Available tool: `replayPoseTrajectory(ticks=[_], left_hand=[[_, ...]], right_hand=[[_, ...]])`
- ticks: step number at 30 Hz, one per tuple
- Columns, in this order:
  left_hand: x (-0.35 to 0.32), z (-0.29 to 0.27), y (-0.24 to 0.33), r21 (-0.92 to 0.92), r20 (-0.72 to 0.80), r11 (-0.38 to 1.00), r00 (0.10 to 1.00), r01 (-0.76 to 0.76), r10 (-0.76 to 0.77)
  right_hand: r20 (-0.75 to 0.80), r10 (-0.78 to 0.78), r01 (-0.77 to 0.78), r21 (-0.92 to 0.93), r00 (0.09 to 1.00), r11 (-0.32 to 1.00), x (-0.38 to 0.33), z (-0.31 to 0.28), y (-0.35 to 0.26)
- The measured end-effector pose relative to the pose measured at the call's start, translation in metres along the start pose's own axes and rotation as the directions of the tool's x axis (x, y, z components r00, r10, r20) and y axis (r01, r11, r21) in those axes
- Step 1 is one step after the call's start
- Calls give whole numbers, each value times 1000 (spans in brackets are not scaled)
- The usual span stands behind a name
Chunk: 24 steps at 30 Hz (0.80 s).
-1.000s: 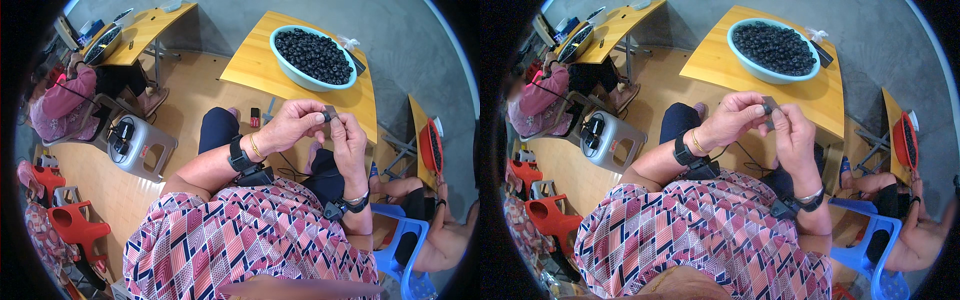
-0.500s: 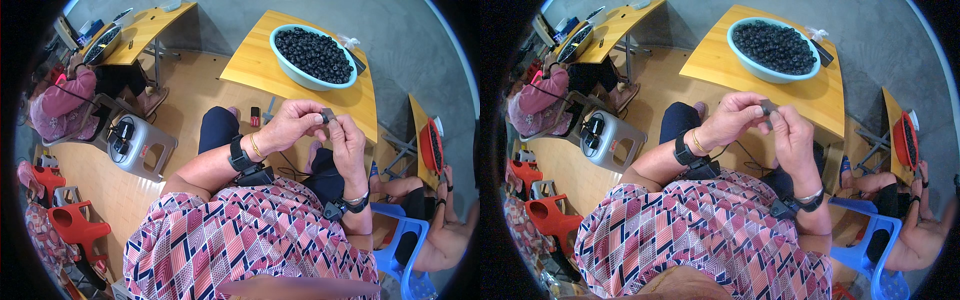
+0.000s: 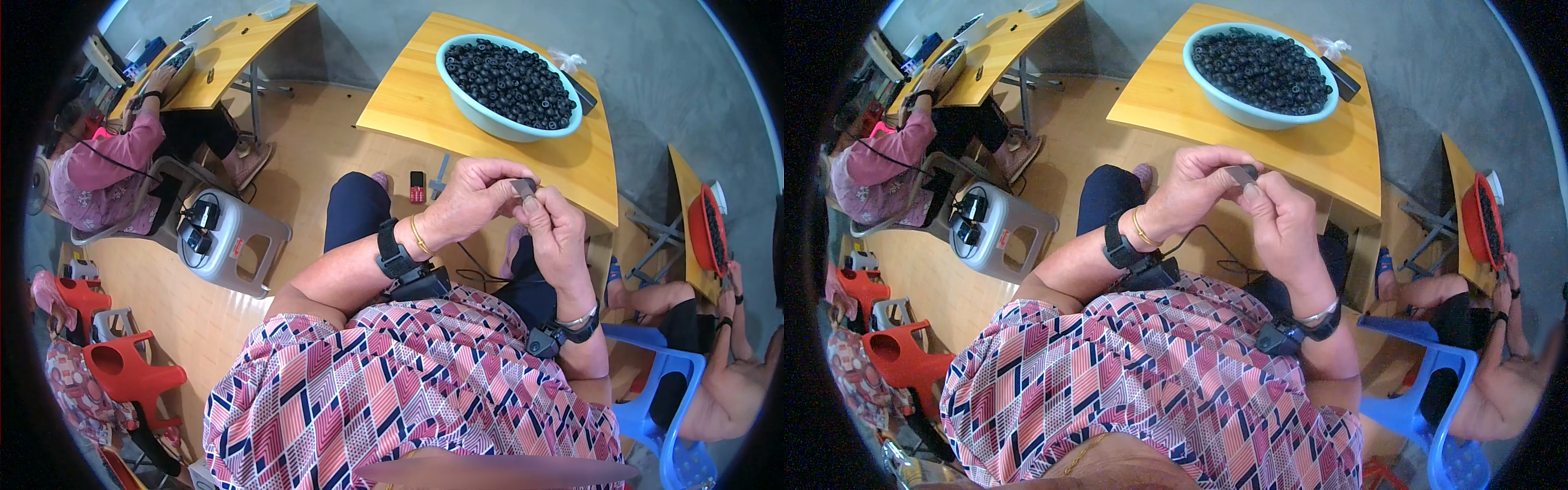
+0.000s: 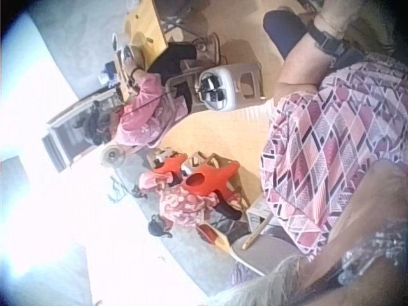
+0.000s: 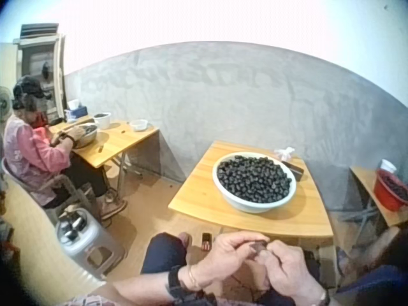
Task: Manually trimming or peeling small black rubber or plastic components using a small blade.
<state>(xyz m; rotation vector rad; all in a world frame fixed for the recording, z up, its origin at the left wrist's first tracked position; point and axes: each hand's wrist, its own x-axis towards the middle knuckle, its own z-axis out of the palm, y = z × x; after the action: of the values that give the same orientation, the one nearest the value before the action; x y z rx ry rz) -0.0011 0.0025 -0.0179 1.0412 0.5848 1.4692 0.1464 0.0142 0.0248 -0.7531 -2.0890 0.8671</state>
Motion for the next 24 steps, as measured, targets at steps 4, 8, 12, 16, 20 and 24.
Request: replayPoseTrajectory(ticks=[4,8,12,16,20,24], left_hand=[[0,2,1,-145,55,989,998,-2,10],[1,-1,-3,-348,161,936,987,54,3],[1,-1,0,-399,183,913,983,82,-8],[-1,0,1,-368,174,925,984,92,-28],[-1,-1,-1,-421,184,902,983,98,-21],[-1,-3,-5,-433,178,891,982,136,-63]], right_hand=[[-41,67,-60,163,997,985,-7,1,11],[-94,62,-36,254,994,967,-9,-3,11],[-204,-124,123,-21,971,992,-6,-7,5],[-197,-232,206,-144,952,968,-1,-3,4],[-150,-255,224,-195,955,955,1,-5,2],[-177,-422,376,-243,889,894,2,-1,7]])
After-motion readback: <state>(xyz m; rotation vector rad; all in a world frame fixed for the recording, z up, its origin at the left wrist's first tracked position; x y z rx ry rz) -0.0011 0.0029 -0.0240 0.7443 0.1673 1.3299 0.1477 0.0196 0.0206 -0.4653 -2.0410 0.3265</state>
